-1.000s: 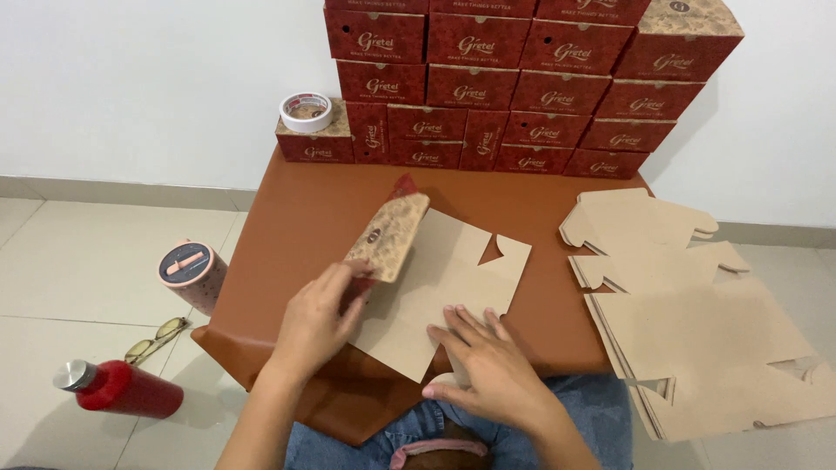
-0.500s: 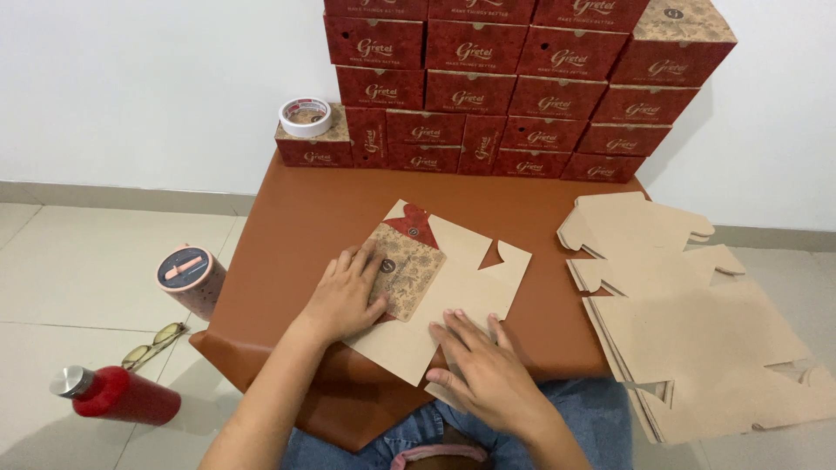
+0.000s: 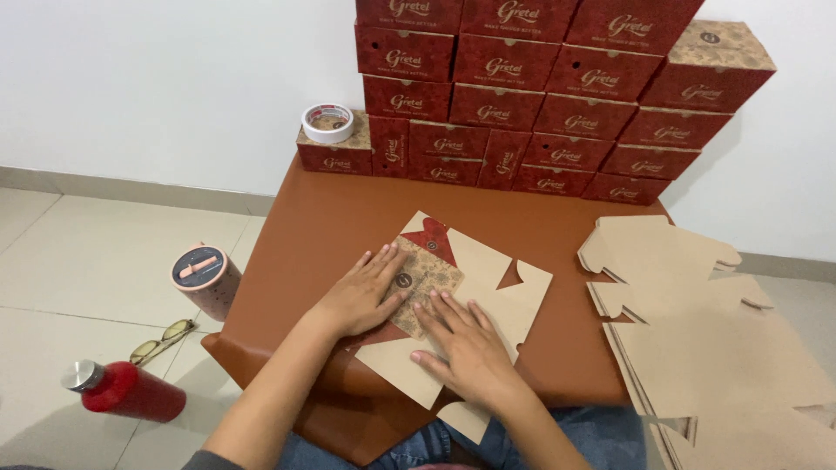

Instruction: The person assembles flat cardboard pieces into small rectangular boxes by folding along pre-cut lines and tucking flaps into slots. The person repeats the process for a second box and places both finished boxes on a stack of similar boxes.

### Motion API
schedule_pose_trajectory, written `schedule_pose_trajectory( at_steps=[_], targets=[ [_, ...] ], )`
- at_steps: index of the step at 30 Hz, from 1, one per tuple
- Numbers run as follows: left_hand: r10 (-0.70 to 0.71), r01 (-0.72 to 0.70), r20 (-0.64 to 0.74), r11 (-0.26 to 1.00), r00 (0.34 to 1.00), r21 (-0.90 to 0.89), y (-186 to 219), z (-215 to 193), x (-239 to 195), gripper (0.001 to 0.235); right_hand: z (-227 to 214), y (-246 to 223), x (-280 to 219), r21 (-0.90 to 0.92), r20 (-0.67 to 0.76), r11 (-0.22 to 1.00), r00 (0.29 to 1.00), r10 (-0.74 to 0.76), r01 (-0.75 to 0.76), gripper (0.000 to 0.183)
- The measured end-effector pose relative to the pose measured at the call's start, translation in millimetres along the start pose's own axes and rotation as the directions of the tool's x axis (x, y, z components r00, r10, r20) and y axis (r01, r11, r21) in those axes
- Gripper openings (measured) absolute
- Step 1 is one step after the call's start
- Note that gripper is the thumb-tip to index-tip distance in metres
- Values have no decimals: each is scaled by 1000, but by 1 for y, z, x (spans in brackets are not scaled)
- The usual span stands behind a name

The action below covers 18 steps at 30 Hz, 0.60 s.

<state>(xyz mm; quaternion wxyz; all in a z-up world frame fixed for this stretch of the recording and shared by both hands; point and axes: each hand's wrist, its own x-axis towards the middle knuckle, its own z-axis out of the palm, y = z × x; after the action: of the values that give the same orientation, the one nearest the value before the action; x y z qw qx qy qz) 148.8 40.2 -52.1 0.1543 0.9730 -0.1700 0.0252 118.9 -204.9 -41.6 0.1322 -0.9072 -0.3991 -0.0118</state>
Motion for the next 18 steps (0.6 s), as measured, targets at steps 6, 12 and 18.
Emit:
schedule_pose_trajectory(
  at_steps=[6, 12, 18],
  targets=[
    [-60, 59, -12, 997, 998, -43, -17, -34, 4, 61, -3, 1, 1, 57, -64, 998, 998, 13, -10, 71],
    [-95, 92, 56, 994, 994, 54, -35, -21, 13, 58, -1, 1, 2, 97, -143, 995, 990, -22, 36, 67],
    [-81, 60, 88, 974, 993, 221, -37, -9, 28, 59, -1, 3, 4, 69, -89, 998, 996, -4, 10, 71]
  ],
)
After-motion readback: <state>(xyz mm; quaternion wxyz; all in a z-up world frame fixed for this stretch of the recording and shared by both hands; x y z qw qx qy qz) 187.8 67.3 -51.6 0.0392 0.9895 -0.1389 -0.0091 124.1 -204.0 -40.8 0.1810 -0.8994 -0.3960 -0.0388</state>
